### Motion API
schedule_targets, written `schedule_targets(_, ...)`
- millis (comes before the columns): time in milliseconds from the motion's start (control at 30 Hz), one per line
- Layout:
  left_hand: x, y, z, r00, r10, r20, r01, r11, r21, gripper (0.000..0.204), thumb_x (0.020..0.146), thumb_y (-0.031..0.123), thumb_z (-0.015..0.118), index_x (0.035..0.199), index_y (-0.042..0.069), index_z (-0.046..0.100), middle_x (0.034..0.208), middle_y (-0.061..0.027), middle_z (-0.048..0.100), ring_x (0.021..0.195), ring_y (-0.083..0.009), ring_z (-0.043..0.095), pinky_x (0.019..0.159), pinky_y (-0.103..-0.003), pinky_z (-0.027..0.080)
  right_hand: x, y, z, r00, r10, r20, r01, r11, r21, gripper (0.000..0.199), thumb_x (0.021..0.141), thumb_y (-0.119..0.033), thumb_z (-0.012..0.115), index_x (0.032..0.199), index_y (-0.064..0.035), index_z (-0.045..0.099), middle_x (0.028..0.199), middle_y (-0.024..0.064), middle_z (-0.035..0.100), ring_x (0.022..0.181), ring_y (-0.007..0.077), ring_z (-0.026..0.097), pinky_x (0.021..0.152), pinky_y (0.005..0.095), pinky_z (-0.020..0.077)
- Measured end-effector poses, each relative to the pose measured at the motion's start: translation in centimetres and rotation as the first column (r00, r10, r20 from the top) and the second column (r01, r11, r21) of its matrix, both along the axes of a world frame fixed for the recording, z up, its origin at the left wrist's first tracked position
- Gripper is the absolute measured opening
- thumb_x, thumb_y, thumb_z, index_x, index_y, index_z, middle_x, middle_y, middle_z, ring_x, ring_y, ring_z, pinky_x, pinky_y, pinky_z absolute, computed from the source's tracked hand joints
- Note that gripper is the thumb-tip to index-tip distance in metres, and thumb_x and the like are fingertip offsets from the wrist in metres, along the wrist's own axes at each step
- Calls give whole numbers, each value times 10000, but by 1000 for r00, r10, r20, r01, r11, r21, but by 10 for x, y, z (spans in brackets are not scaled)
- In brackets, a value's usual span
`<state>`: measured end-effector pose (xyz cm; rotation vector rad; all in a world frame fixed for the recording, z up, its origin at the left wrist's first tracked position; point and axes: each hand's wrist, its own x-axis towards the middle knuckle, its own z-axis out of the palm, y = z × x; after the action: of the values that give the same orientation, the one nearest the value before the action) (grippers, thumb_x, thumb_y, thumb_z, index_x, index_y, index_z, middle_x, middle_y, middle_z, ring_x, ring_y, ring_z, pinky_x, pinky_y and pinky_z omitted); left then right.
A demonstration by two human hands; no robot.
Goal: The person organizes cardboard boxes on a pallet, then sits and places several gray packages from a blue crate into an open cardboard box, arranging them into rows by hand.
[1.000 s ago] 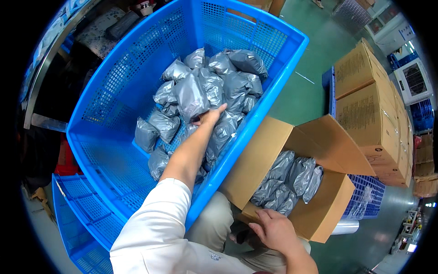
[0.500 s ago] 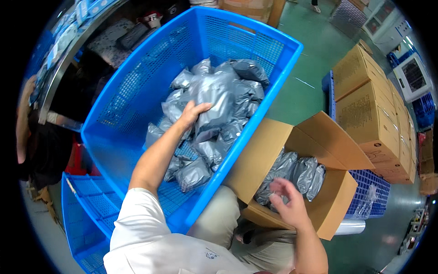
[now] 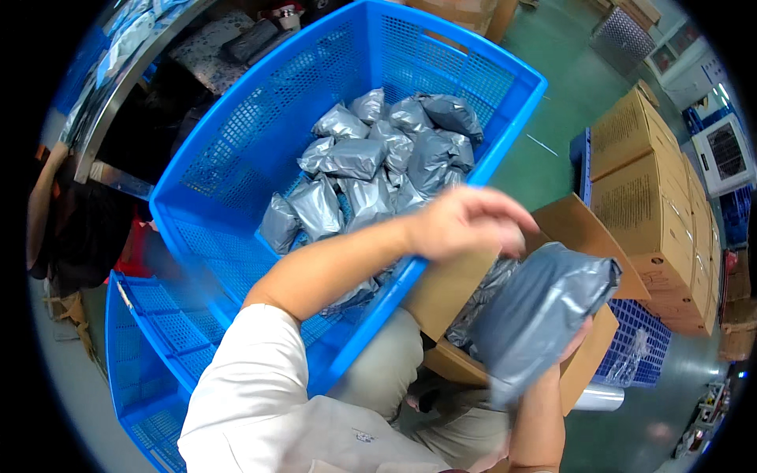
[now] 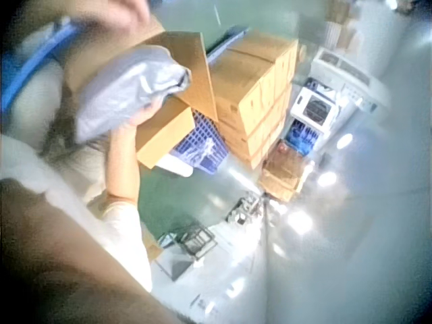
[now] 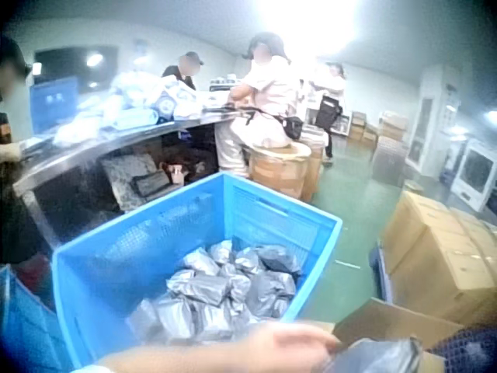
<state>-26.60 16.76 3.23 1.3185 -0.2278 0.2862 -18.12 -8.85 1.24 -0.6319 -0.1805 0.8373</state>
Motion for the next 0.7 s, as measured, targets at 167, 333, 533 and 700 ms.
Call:
schedule_targets(167, -4, 102, -166, 341, 929, -142, -674, 347, 653, 306, 897, 207, 672, 1103, -17, 638, 900, -110, 691, 825, -225, 667, 742, -348, 532, 34, -37, 33, 908, -98, -408, 115, 993, 18, 673, 998, -527, 437, 1486, -66, 385, 1447, 197, 478, 1290, 368, 512, 1103, 510, 422)
schedule_targets(333, -67, 86, -359, 365, 666, -650, 79, 674, 735, 1138, 715, 441, 783, 1549, -44, 180, 1450, -364, 423, 1361, -443, 441, 1132, -458, 369, 60, -79, -4, 986, -96, 136, 126, 963, -239, 630, 1023, -491, 402, 1480, -59, 390, 1444, 218, 474, 1285, 372, 517, 1094, 512, 431)
schedule_targets(533, -28, 39, -367, 34, 734, -678, 115, 671, 732, 1133, 728, 453, 798, 1535, -72, 201, 1461, -359, 415, 1374, -442, 425, 1138, -455, 354, 86, -122, -14, 961, -269, 64, 272, 962, -31, 675, 999, -595, 423, 1463, -106, 443, 1434, 146, 511, 1301, 314, 507, 1107, 483, 413)
schedule_targets(700, -36, 37, -362, 17, 775, -631, 155, 622, 768, 1132, 726, 454, 803, 1532, -75, 210, 1456, -353, 425, 1365, -435, 435, 1133, -450, 359, 91, -127, -25, 758, -648, -72, 583, 724, -369, 623, 983, -551, 433, 1400, -94, 503, 1363, 121, 568, 1267, 284, 531, 1084, 503, 414)
